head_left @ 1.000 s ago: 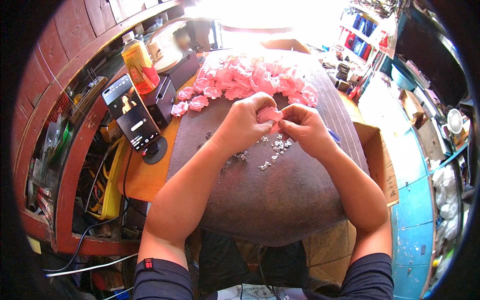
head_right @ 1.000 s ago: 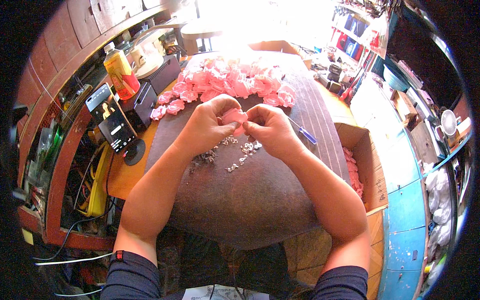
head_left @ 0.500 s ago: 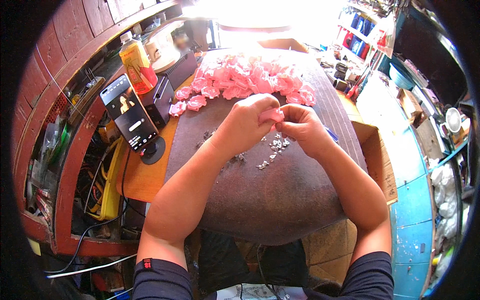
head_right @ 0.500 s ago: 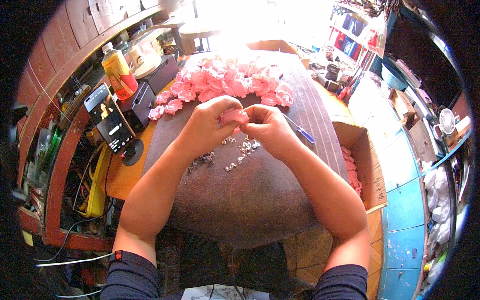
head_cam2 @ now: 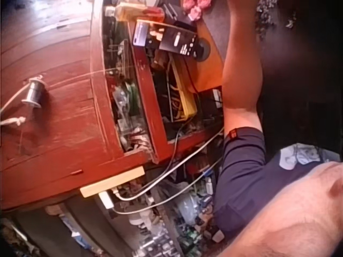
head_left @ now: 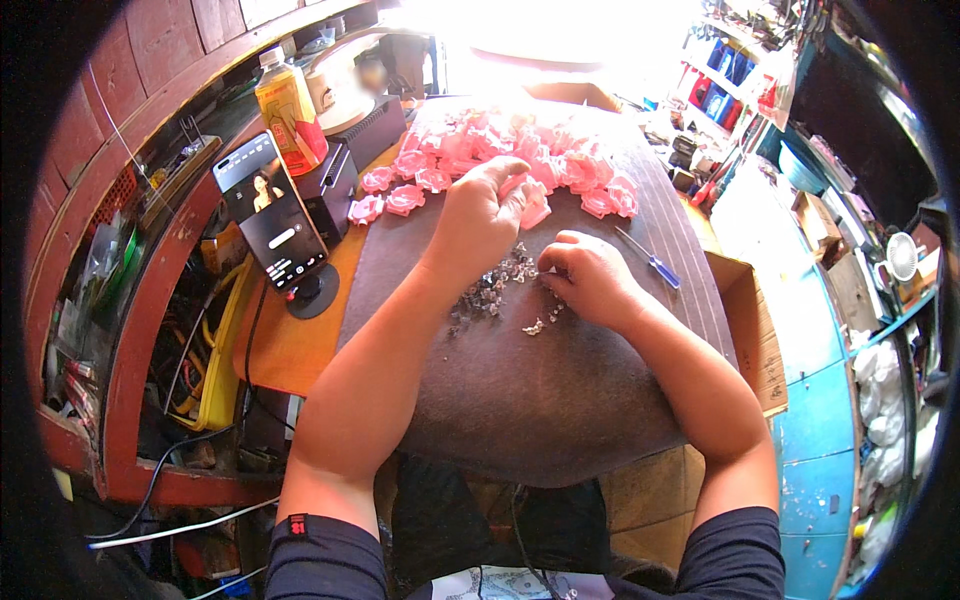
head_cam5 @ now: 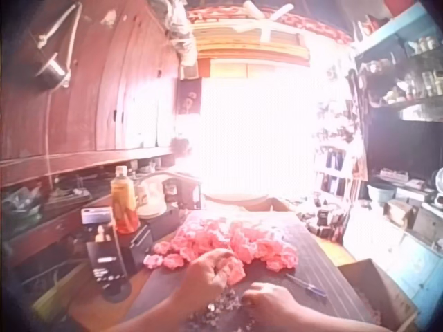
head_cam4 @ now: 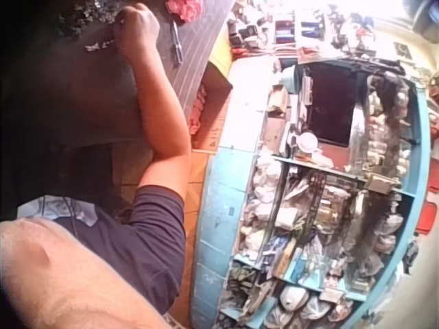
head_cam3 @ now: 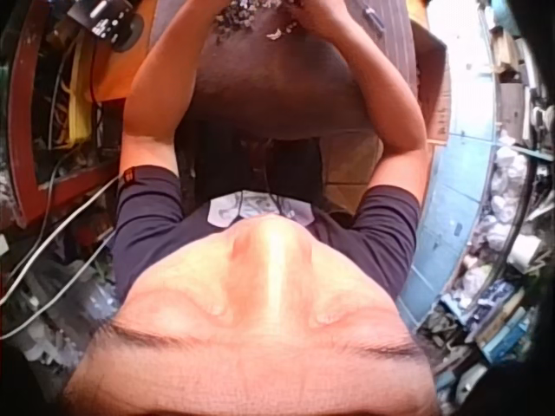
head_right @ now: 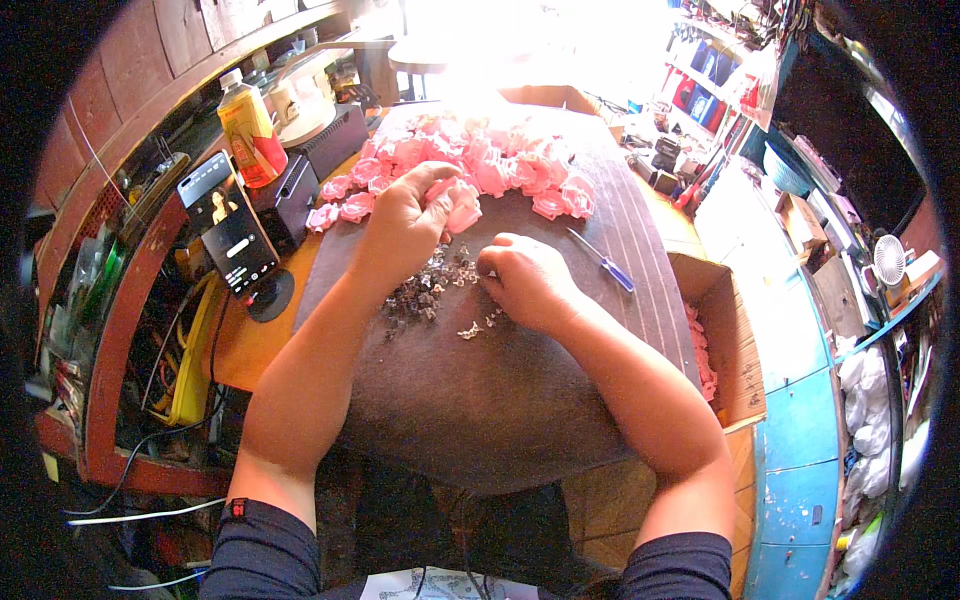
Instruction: The person repeatedly picks up small pink plastic pieces and metal fasteners from a workbench, then joins them by hand. The assembled units are placed into a growing pile on the table. The process continues throughout the clip with no other tools used.
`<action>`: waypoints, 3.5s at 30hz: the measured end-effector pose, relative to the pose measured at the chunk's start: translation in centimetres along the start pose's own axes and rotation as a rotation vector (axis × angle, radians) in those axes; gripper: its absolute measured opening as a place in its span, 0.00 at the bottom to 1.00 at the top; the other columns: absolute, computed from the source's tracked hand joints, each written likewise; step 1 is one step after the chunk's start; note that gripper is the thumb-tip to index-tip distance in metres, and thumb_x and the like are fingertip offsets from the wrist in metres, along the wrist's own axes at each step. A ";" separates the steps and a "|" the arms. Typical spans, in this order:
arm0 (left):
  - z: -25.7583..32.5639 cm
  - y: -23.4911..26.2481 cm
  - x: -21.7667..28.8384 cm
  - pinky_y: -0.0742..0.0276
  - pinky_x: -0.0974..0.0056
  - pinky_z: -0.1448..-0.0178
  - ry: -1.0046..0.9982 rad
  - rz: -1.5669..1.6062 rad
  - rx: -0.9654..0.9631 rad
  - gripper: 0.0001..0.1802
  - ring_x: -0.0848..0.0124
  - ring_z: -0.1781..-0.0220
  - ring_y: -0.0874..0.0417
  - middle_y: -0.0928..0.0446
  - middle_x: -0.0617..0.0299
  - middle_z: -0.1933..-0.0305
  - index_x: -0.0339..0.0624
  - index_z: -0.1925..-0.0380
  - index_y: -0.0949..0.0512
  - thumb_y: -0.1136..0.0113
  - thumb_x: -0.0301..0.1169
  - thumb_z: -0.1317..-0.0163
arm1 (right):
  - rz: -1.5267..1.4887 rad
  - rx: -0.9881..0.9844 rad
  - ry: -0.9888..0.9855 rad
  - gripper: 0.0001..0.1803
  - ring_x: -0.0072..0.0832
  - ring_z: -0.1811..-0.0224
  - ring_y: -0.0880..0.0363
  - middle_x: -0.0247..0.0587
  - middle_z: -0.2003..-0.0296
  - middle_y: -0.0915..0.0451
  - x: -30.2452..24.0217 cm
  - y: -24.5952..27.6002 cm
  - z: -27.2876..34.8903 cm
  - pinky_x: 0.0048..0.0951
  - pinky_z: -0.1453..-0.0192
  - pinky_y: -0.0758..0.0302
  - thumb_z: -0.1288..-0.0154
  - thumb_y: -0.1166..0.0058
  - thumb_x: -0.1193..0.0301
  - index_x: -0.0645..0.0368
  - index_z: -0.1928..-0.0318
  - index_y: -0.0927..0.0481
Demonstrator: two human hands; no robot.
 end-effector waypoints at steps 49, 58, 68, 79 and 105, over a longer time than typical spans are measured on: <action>1.7 -4.0 0.6 0.20 0.66 0.54 0.090 0.031 -0.445 0.19 0.73 0.59 0.18 0.18 0.54 0.57 0.30 0.45 0.22 0.51 0.21 0.36 | -0.548 0.307 -0.114 0.06 0.33 0.71 0.21 0.48 0.75 0.21 1.8 4.9 1.4 0.35 0.62 0.26 0.41 0.42 0.74 0.65 0.68 0.19; 2.2 -4.6 0.6 0.21 0.70 0.65 0.196 0.163 -0.489 0.16 0.79 0.69 0.20 0.20 0.62 0.65 0.30 0.43 0.24 0.50 0.24 0.28 | -0.525 0.320 -0.085 0.06 0.42 0.69 0.19 0.49 0.74 0.21 1.0 4.5 1.4 0.37 0.62 0.25 0.42 0.42 0.71 0.62 0.68 0.18; 2.3 -5.0 0.6 0.22 0.70 0.64 0.187 0.161 -0.460 0.15 0.79 0.67 0.22 0.21 0.61 0.63 0.31 0.45 0.22 0.46 0.27 0.27 | -0.418 0.291 -0.083 0.07 0.45 0.67 0.19 0.50 0.72 0.21 1.0 4.5 1.4 0.40 0.60 0.24 0.40 0.41 0.69 0.61 0.67 0.18; 1.8 -3.9 0.1 0.20 0.69 0.63 0.257 0.220 -0.401 0.17 0.77 0.68 0.20 0.19 0.59 0.63 0.28 0.42 0.25 0.48 0.26 0.27 | -0.280 0.407 0.049 0.05 0.46 0.67 0.20 0.45 0.70 0.21 -0.8 6.0 1.8 0.41 0.61 0.23 0.40 0.40 0.74 0.57 0.63 0.16; 1.7 -3.0 3.5 0.16 0.61 0.50 -0.317 -0.111 -0.249 0.20 0.59 0.51 0.16 0.23 0.49 0.49 0.35 0.46 0.25 0.36 0.24 0.38 | -1.413 -0.020 -0.351 0.13 0.11 0.78 0.32 0.25 0.74 0.23 2.6 2.0 0.9 0.17 0.77 0.41 0.36 0.33 0.67 0.59 0.56 0.18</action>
Point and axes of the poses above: each hand's wrist, its own z-axis away from the middle knuckle, its own y-axis out of the back of the hand, x = y × z, the point moved 8 cm from there along -z, towards the middle knuckle
